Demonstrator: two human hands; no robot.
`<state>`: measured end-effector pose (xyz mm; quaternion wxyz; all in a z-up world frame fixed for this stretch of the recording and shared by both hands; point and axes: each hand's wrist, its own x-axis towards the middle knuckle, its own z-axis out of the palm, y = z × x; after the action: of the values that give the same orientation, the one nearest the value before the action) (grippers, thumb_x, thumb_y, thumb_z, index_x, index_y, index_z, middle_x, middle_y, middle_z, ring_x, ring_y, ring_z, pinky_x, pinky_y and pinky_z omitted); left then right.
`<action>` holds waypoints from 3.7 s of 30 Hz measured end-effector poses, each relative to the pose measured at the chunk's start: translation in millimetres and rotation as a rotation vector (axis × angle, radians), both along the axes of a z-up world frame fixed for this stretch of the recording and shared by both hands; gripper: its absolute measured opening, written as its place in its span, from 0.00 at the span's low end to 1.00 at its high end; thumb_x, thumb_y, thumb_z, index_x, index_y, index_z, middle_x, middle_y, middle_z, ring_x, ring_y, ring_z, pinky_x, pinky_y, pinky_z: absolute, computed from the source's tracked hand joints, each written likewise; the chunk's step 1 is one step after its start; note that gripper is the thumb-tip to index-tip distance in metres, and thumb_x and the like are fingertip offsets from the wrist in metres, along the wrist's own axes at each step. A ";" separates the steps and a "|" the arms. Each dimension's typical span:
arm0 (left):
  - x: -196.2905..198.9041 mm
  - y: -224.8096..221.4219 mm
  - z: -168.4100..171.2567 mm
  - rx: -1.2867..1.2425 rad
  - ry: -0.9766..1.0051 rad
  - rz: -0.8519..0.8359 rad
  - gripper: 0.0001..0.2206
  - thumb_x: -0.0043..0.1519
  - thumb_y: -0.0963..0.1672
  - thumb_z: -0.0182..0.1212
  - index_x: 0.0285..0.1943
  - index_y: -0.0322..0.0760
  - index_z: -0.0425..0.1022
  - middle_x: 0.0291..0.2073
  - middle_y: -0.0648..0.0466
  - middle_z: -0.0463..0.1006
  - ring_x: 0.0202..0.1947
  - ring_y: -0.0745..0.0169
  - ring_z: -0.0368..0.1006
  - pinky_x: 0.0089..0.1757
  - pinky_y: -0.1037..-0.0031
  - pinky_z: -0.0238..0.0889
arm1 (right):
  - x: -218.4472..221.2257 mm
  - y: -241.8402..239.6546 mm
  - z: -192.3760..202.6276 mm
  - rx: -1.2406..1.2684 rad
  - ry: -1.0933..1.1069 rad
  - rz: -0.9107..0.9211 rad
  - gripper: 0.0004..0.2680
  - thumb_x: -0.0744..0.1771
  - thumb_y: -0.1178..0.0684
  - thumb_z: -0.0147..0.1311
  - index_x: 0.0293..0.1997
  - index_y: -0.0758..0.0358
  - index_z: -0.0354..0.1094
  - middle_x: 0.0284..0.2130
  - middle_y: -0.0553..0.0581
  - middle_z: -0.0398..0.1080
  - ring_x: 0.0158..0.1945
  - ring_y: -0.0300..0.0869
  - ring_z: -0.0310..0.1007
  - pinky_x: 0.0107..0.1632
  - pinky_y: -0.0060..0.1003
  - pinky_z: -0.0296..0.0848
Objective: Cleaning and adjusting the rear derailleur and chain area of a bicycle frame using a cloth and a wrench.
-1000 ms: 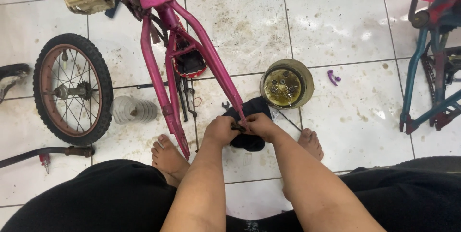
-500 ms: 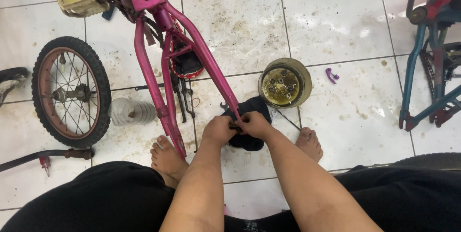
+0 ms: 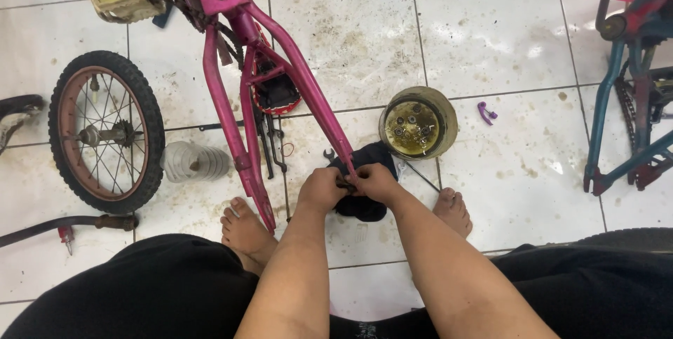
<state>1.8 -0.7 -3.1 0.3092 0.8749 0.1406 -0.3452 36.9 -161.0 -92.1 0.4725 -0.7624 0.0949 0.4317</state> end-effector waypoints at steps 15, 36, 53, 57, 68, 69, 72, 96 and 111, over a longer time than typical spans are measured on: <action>1.3 -1.2 -13.7 -0.167 -0.048 0.232 0.17 0.53 0.46 0.70 0.49 0.32 0.81 0.46 0.43 0.83 0.54 0.46 0.77 0.52 0.62 0.73 | 6.7 7.9 56.6 0.254 0.351 -0.418 0.20 0.66 0.60 0.57 0.67 0.70 0.64 0.58 0.73 0.69 0.60 0.59 0.71 0.61 0.47 0.75; -0.8 11.1 -13.9 -0.113 -0.002 0.384 0.22 0.62 0.55 0.62 0.54 0.37 0.82 0.51 0.45 0.83 0.58 0.47 0.75 0.54 0.61 0.72 | 11.4 3.6 42.7 0.261 0.385 -0.457 0.19 0.64 0.54 0.51 0.63 0.62 0.70 0.55 0.64 0.73 0.62 0.54 0.69 0.61 0.44 0.72; 8.1 7.3 -48.9 -0.069 -0.049 0.424 0.13 0.59 0.51 0.60 0.42 0.46 0.86 0.36 0.51 0.85 0.47 0.47 0.80 0.47 0.61 0.73 | -1.9 0.5 21.8 0.263 0.287 -0.595 0.21 0.62 0.55 0.71 0.57 0.78 0.69 0.56 0.75 0.69 0.62 0.61 0.68 0.58 0.43 0.79; 20.2 -1.2 -33.4 -0.070 -0.100 0.480 0.09 0.60 0.48 0.61 0.36 0.42 0.84 0.28 0.49 0.83 0.39 0.50 0.80 0.45 0.63 0.72 | 2.4 2.0 30.7 0.256 0.309 -0.668 0.22 0.61 0.56 0.72 0.56 0.79 0.70 0.57 0.75 0.68 0.64 0.62 0.67 0.60 0.42 0.79; 14.6 -9.0 -94.7 0.002 -0.064 0.444 0.18 0.63 0.54 0.62 0.48 0.42 0.85 0.43 0.48 0.85 0.51 0.47 0.79 0.53 0.59 0.71 | 6.9 2.7 16.9 0.173 0.330 -0.741 0.19 0.62 0.57 0.70 0.54 0.79 0.71 0.57 0.76 0.68 0.63 0.61 0.68 0.57 0.41 0.81; 11.5 -9.9 -103.2 0.017 -0.107 0.454 0.17 0.62 0.54 0.62 0.46 0.41 0.86 0.40 0.49 0.85 0.48 0.47 0.80 0.50 0.60 0.72 | 6.3 3.2 21.8 0.164 0.328 -0.726 0.19 0.63 0.57 0.68 0.56 0.79 0.70 0.58 0.76 0.67 0.63 0.61 0.67 0.57 0.41 0.81; 17.7 -10.3 -88.9 -0.010 -0.089 0.433 0.17 0.63 0.52 0.62 0.45 0.35 0.85 0.40 0.46 0.86 0.49 0.44 0.80 0.50 0.60 0.72 | 8.8 2.1 14.5 0.155 0.330 -0.706 0.17 0.64 0.56 0.67 0.56 0.78 0.71 0.57 0.75 0.68 0.62 0.60 0.69 0.56 0.41 0.82; 37.4 -18.0 -57.7 0.054 0.083 0.470 0.19 0.62 0.54 0.62 0.49 0.37 0.85 0.43 0.46 0.86 0.54 0.44 0.78 0.52 0.60 0.71 | 7.2 10.0 -6.4 0.127 0.376 -0.710 0.22 0.62 0.47 0.71 0.55 0.74 0.74 0.55 0.72 0.72 0.61 0.57 0.71 0.59 0.42 0.78; 34.7 -17.0 -61.7 0.058 0.061 0.520 0.19 0.63 0.53 0.64 0.49 0.35 0.85 0.42 0.44 0.86 0.52 0.43 0.78 0.51 0.59 0.72 | 36.2 5.2 90.5 0.166 0.395 -0.544 0.25 0.65 0.49 0.58 0.64 0.85 0.61 0.66 0.83 0.57 0.72 0.67 0.53 0.72 0.52 0.63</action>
<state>36.5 -17.7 -64.8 0.3582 0.8069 0.3798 -0.2764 73.1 -155.7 -1.6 0.6032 -0.5700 0.3489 0.4352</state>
